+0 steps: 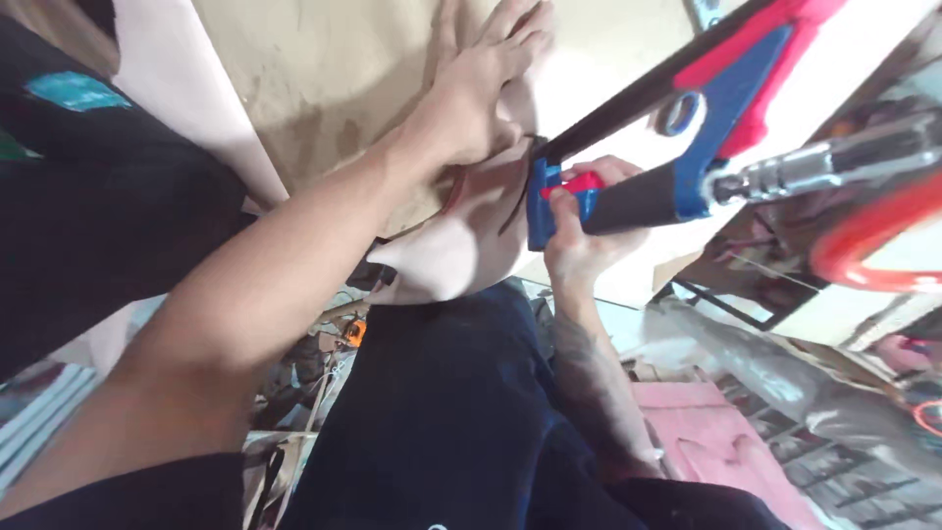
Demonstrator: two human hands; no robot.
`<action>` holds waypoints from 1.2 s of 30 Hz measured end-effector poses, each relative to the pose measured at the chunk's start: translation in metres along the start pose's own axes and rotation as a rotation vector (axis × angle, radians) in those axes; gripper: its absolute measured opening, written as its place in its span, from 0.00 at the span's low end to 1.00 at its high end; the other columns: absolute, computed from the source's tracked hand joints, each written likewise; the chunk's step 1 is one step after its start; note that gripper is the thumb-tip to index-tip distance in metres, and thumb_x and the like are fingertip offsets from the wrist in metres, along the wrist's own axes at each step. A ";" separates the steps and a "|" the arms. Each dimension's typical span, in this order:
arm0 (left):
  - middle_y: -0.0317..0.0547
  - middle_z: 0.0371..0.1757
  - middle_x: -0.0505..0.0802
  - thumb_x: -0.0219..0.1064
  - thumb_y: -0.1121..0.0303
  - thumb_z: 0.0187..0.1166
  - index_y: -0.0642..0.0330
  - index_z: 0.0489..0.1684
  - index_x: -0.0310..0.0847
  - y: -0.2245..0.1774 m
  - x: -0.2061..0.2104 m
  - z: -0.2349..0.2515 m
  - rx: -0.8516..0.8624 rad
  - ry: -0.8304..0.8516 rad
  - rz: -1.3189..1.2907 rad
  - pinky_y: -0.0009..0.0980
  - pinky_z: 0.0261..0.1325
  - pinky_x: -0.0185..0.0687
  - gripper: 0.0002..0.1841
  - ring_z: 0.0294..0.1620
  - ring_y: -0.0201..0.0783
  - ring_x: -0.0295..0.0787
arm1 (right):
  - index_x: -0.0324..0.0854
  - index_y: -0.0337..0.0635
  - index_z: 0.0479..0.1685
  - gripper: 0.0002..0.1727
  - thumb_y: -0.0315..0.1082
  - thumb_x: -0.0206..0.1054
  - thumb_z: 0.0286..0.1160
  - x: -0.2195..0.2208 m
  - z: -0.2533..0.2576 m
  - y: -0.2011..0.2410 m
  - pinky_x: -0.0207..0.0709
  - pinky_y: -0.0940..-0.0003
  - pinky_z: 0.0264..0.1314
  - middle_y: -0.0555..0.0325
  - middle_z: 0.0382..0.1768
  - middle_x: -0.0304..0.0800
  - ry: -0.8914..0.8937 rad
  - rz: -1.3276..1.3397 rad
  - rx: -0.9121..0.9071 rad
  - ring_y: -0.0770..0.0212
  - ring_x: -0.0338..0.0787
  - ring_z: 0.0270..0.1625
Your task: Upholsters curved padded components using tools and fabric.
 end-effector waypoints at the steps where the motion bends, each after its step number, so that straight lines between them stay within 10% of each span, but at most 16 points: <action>1: 0.32 0.94 0.63 0.75 0.49 0.68 0.44 0.92 0.61 0.001 0.000 0.000 -0.016 0.002 -0.015 0.75 0.89 0.14 0.45 0.96 0.38 0.47 | 0.78 0.25 0.52 0.20 0.20 0.76 0.61 0.003 -0.001 0.000 0.91 0.50 0.58 0.44 0.47 0.92 -0.007 -0.001 0.010 0.50 0.94 0.53; 4: 0.31 0.86 0.76 0.75 0.51 0.68 0.40 0.90 0.65 0.000 0.004 -0.005 -0.087 0.019 -0.093 0.69 0.90 0.36 0.43 0.88 0.38 0.65 | 0.79 0.27 0.50 0.17 0.21 0.74 0.62 0.005 -0.006 0.003 0.91 0.54 0.55 0.47 0.46 0.92 -0.001 -0.030 0.061 0.53 0.94 0.51; 16: 0.49 0.67 0.89 0.71 0.48 0.73 0.51 0.71 0.82 -0.003 0.003 -0.008 -0.135 0.078 -0.066 0.55 0.76 0.73 0.28 0.73 0.47 0.82 | 0.80 0.26 0.45 0.13 0.21 0.73 0.63 0.023 -0.010 0.004 0.91 0.55 0.52 0.46 0.41 0.92 -0.021 -0.084 -0.010 0.53 0.94 0.47; 19: 0.45 0.71 0.88 0.71 0.47 0.71 0.49 0.74 0.80 0.003 0.004 -0.006 -0.090 0.017 -0.042 0.56 0.82 0.66 0.31 0.77 0.45 0.79 | 0.80 0.28 0.46 0.14 0.20 0.74 0.61 0.027 -0.011 0.002 0.92 0.56 0.52 0.49 0.42 0.93 -0.050 -0.060 0.002 0.55 0.95 0.48; 24: 0.28 0.94 0.64 0.75 0.47 0.68 0.40 0.94 0.58 0.001 0.005 -0.003 -0.022 -0.030 0.017 0.71 0.91 0.24 0.47 0.95 0.37 0.50 | 0.82 0.29 0.57 0.21 0.21 0.76 0.61 -0.035 -0.009 0.016 0.90 0.53 0.59 0.45 0.54 0.92 0.126 -0.112 0.031 0.50 0.93 0.57; 32: 0.29 0.97 0.55 0.75 0.29 0.55 0.33 0.91 0.61 -0.018 0.025 0.002 -0.198 -0.189 0.147 0.78 0.85 0.09 0.54 0.98 0.38 0.33 | 0.83 0.38 0.56 0.18 0.24 0.69 0.64 -0.198 0.011 -0.043 0.93 0.51 0.46 0.53 0.42 0.96 0.169 -0.017 0.472 0.53 0.96 0.42; 36: 0.40 0.99 0.45 0.78 0.32 0.53 0.32 0.93 0.57 -0.032 0.032 -0.003 -0.326 -0.246 0.143 0.80 0.84 0.11 0.56 0.99 0.47 0.24 | 0.80 0.52 0.51 0.21 0.47 0.79 0.63 -0.230 0.039 -0.077 0.92 0.60 0.40 0.69 0.37 0.93 0.055 -0.178 0.719 0.66 0.94 0.37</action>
Point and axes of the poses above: each hand's wrist, its own z-axis towards the middle knuckle, its own x-axis out of the palm, y = z × x, the point moved 1 cm from there along z, towards the middle knuckle
